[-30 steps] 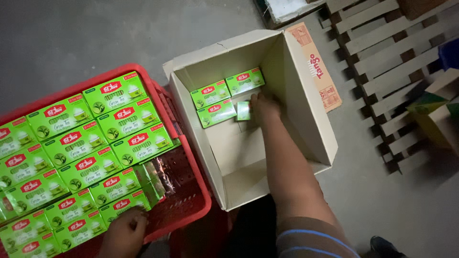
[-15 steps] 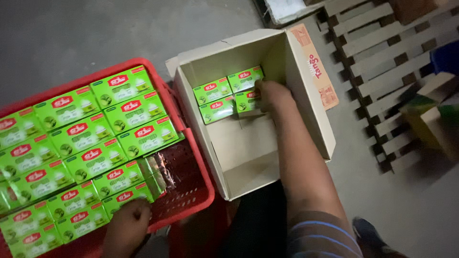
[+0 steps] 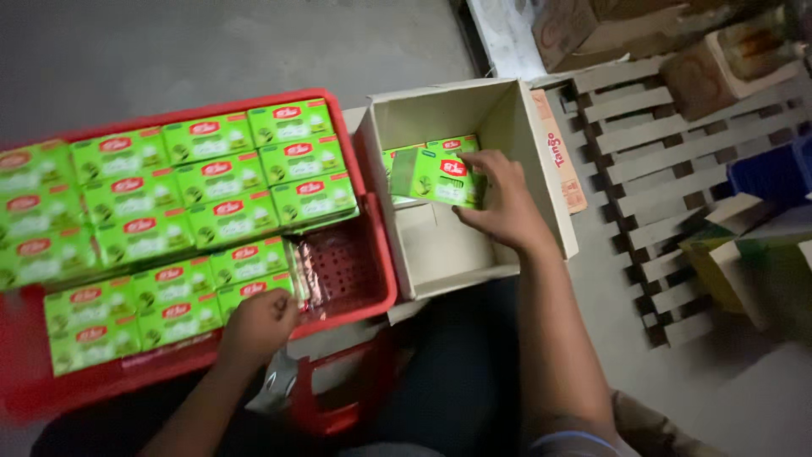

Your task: The person transfers small green tea boxes from a cardboard carton into a red plastic basket. They pick up the boxes one by one and place them into the basket, arranging them in neat rows.

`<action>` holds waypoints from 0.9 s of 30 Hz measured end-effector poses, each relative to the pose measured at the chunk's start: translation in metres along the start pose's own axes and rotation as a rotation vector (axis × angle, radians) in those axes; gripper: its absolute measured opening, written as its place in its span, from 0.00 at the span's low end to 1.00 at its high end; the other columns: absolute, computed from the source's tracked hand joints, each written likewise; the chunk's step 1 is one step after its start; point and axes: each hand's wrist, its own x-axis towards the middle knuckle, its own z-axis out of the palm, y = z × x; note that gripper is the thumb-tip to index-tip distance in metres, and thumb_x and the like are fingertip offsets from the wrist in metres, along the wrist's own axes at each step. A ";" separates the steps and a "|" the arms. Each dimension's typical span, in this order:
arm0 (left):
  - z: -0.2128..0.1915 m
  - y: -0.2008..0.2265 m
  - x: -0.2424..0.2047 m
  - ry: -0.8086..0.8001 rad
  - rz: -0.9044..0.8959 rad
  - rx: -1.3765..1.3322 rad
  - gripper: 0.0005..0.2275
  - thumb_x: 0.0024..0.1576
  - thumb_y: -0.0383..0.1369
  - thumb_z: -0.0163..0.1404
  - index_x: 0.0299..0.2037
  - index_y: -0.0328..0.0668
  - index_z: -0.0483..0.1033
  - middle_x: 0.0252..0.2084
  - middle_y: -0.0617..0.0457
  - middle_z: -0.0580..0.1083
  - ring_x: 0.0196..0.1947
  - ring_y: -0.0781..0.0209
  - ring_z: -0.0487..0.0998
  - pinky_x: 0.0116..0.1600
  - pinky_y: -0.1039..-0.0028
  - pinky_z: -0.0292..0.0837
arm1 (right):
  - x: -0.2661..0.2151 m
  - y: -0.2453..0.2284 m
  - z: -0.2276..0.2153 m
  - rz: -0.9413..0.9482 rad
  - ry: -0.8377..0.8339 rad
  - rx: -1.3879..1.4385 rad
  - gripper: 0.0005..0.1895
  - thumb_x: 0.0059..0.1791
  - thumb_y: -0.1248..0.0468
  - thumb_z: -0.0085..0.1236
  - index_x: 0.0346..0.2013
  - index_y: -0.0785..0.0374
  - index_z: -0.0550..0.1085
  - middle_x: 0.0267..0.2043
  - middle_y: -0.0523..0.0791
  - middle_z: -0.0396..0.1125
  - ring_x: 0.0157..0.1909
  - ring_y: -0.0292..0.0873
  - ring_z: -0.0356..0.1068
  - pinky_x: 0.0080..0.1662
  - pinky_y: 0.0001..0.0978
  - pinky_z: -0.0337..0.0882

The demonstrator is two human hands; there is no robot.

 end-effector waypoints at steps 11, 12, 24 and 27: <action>-0.002 0.010 -0.054 0.427 0.706 -0.511 0.42 0.47 0.40 0.69 0.70 0.36 0.61 0.65 0.28 0.66 0.65 0.23 0.65 0.67 0.41 0.62 | -0.075 -0.128 0.079 -0.290 -0.020 -0.114 0.39 0.35 0.69 0.70 0.60 0.61 0.69 0.62 0.49 0.68 0.63 0.55 0.66 0.62 0.51 0.51; -0.012 0.007 -0.061 0.473 0.679 -0.504 0.42 0.47 0.40 0.69 0.70 0.36 0.61 0.65 0.28 0.66 0.65 0.23 0.65 0.67 0.41 0.62 | -0.072 -0.131 0.092 -0.333 -0.044 -0.099 0.39 0.35 0.69 0.70 0.60 0.61 0.69 0.62 0.49 0.68 0.63 0.55 0.66 0.62 0.51 0.51; -0.060 -0.078 -0.103 0.254 0.585 -0.410 0.35 0.50 0.32 0.66 0.69 0.47 0.64 0.68 0.47 0.64 0.69 0.54 0.67 0.70 0.68 0.60 | -0.082 -0.169 0.186 -0.330 -0.300 0.167 0.45 0.40 0.70 0.71 0.68 0.65 0.60 0.70 0.52 0.61 0.72 0.50 0.59 0.69 0.41 0.63; -0.093 -0.114 -0.105 0.318 0.523 -0.374 0.34 0.50 0.27 0.64 0.69 0.49 0.64 0.70 0.47 0.63 0.70 0.52 0.66 0.69 0.68 0.61 | -0.075 -0.131 0.208 -0.362 -0.294 0.033 0.48 0.46 0.62 0.63 0.74 0.70 0.48 0.78 0.57 0.46 0.78 0.55 0.46 0.74 0.45 0.48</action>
